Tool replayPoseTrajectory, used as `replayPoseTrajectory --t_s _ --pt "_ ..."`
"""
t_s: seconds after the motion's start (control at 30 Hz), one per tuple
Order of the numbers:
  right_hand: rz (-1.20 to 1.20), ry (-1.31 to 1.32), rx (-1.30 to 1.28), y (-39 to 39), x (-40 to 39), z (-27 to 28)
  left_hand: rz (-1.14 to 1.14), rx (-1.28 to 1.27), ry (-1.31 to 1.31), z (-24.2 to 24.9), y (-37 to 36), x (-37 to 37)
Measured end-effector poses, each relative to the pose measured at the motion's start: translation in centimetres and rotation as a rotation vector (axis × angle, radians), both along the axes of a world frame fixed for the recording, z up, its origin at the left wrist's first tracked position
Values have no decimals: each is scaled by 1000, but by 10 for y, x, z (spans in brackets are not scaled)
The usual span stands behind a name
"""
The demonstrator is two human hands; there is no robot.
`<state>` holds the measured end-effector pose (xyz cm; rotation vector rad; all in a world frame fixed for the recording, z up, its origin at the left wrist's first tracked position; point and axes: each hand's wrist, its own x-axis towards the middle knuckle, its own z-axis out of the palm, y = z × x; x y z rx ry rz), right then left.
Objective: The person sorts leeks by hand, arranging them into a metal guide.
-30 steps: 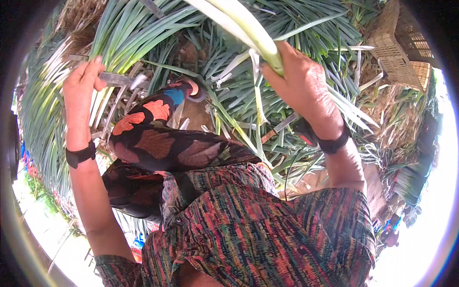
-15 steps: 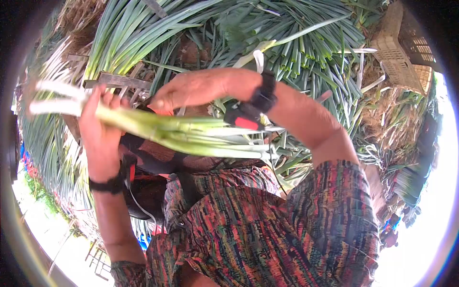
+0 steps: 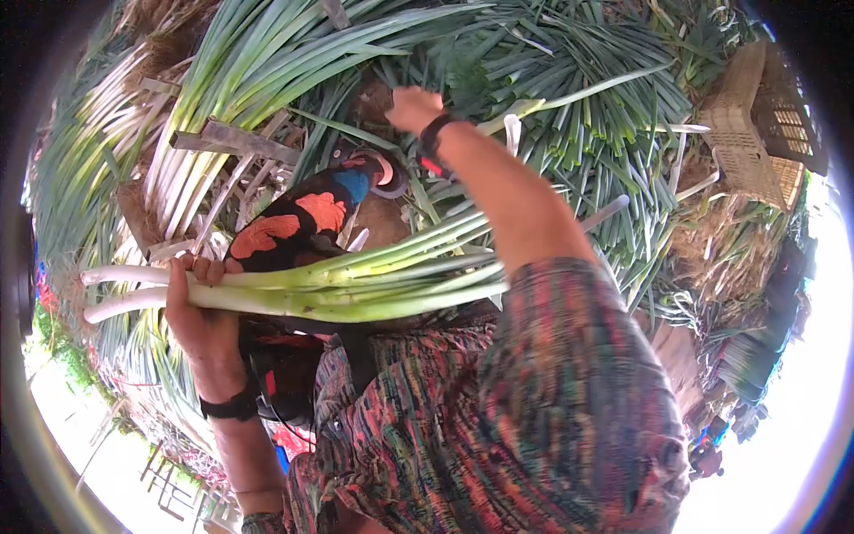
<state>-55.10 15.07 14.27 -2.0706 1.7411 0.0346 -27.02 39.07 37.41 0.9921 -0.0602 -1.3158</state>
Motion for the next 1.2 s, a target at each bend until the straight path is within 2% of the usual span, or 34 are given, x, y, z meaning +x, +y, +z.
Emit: replayPoseTrajectory --t_s 0.1,0.13,0.17,0.2,0.23,0.3,0.37,0.47,0.57,0.67,0.7,0.77,0.83,0.9,0.97,1.0,1.1,1.13,1.2 --pt "445 -578 266 -7 -10 62 10 -25 31 -9 -12 3" --pt "586 -693 408 4 0 97 21 -17 14 -10 -21 2" --pt "739 -796 553 27 13 133 40 -15 -5 -9 -30 -4" --pt "918 -683 560 45 29 156 70 -32 21 -1 -39 -12" --pt "776 -906 805 74 39 179 95 -58 48 7 -48 -18" --pt "821 -830 516 109 55 205 11 -261 91 -1 -58 -9" --pt "620 -566 203 136 68 236 90 -202 158 12 -64 -3" --pt "664 -512 -62 144 88 251 114 -311 214 18 -68 14" --pt "706 -375 29 122 104 276 59 -445 302 4 -70 38" --pt "764 -234 -140 88 123 323 52 -474 269 13 -79 83" --pt "852 -263 -323 70 131 337 34 -412 223 19 -79 104" --pt "973 -69 -652 28 151 368 -92 -436 -88 -1 -69 149" --pt "1098 124 -874 -18 178 393 -247 -232 -366 -29 -53 184" --pt "1178 252 -985 -58 217 392 -365 32 -555 -64 -42 209" --pt "1253 312 -1005 -89 259 377 -388 97 -626 -93 -39 229" --pt "1258 336 -983 -103 279 356 -399 132 -664 -108 -37 240" --pt "1286 271 -832 -134 334 276 -285 31 -735 -173 -40 263" --pt "1295 252 -768 -139 351 250 -251 81 -764 -175 -44 268" --pt "1299 204 -633 -143 380 199 -211 135 -993 -175 -54 274"
